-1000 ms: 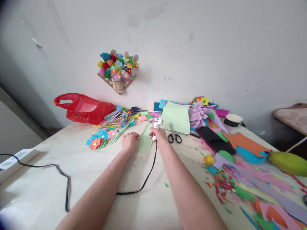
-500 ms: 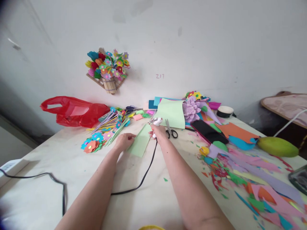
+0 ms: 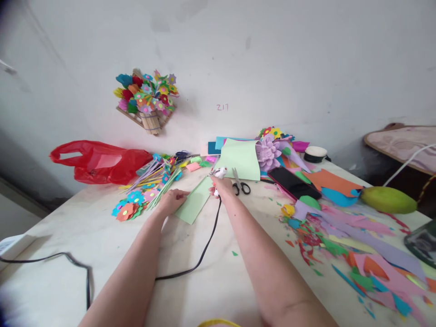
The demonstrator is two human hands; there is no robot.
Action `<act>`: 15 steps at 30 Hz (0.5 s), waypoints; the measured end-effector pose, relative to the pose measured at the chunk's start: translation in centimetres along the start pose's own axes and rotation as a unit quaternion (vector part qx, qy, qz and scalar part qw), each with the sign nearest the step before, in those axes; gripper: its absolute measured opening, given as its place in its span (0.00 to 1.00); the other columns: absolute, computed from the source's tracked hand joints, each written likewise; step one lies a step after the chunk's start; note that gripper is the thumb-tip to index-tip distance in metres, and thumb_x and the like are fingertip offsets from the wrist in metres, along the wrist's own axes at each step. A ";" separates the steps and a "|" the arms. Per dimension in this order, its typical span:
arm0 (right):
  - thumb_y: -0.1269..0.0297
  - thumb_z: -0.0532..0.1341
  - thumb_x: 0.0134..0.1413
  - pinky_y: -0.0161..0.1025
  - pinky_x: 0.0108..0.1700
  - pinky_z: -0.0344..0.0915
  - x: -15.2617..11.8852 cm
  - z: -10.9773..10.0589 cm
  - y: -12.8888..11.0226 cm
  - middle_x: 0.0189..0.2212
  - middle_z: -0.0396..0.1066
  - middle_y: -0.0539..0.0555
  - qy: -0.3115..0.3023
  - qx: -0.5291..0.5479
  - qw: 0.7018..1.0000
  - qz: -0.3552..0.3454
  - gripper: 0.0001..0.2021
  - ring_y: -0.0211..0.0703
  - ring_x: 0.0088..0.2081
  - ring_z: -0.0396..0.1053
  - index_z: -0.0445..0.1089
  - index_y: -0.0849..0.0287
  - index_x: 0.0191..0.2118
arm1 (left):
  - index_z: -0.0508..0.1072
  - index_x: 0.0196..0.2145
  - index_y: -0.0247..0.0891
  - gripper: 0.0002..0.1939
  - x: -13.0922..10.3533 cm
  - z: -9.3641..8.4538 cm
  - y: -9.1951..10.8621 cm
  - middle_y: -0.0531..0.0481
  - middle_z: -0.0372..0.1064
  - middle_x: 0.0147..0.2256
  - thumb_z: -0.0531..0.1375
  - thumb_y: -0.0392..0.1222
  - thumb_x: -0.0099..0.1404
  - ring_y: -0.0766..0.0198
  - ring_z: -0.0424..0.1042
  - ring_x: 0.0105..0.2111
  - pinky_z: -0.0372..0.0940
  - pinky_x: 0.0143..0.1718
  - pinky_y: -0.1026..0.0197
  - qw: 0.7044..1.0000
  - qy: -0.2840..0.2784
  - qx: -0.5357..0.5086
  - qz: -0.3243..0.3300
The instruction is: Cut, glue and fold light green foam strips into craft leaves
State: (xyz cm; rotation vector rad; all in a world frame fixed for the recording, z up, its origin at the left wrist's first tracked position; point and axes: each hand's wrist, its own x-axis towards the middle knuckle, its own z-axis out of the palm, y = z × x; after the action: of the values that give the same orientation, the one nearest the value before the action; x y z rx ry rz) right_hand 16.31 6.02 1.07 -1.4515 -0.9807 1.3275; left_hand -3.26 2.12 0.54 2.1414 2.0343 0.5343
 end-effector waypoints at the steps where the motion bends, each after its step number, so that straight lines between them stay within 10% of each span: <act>1: 0.55 0.59 0.45 0.29 0.10 0.52 0.1 0.0 0.1 0.18 0.69 0.55 0.001 0.000 1.000 -0.001 0.13 0.35 0.14 0.63 0.62 0.62 0.26 | 0.73 0.40 0.47 0.17 0.0 0.0 0.0 0.52 0.72 0.36 0.52 0.39 0.54 0.63 0.68 0.36 0.60 0.37 0.65 1.000 0.002 0.003 0.006; 15: 0.56 0.60 0.44 0.30 0.10 0.52 0.0 0.0 0.0 0.16 0.67 0.54 0.021 -0.008 1.000 -0.004 0.13 0.36 0.13 0.63 0.62 0.62 0.24 | 0.71 0.43 0.49 0.17 0.0 -0.2 -0.1 0.51 0.70 0.38 0.51 0.40 0.57 0.62 0.65 0.40 0.58 0.39 0.65 0.999 -0.014 0.035 0.033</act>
State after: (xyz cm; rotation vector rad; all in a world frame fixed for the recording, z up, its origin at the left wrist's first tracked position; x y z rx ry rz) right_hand 16.34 5.98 1.12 -1.4801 -0.9701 1.2808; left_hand -3.43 2.14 0.75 2.2505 2.0027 0.4444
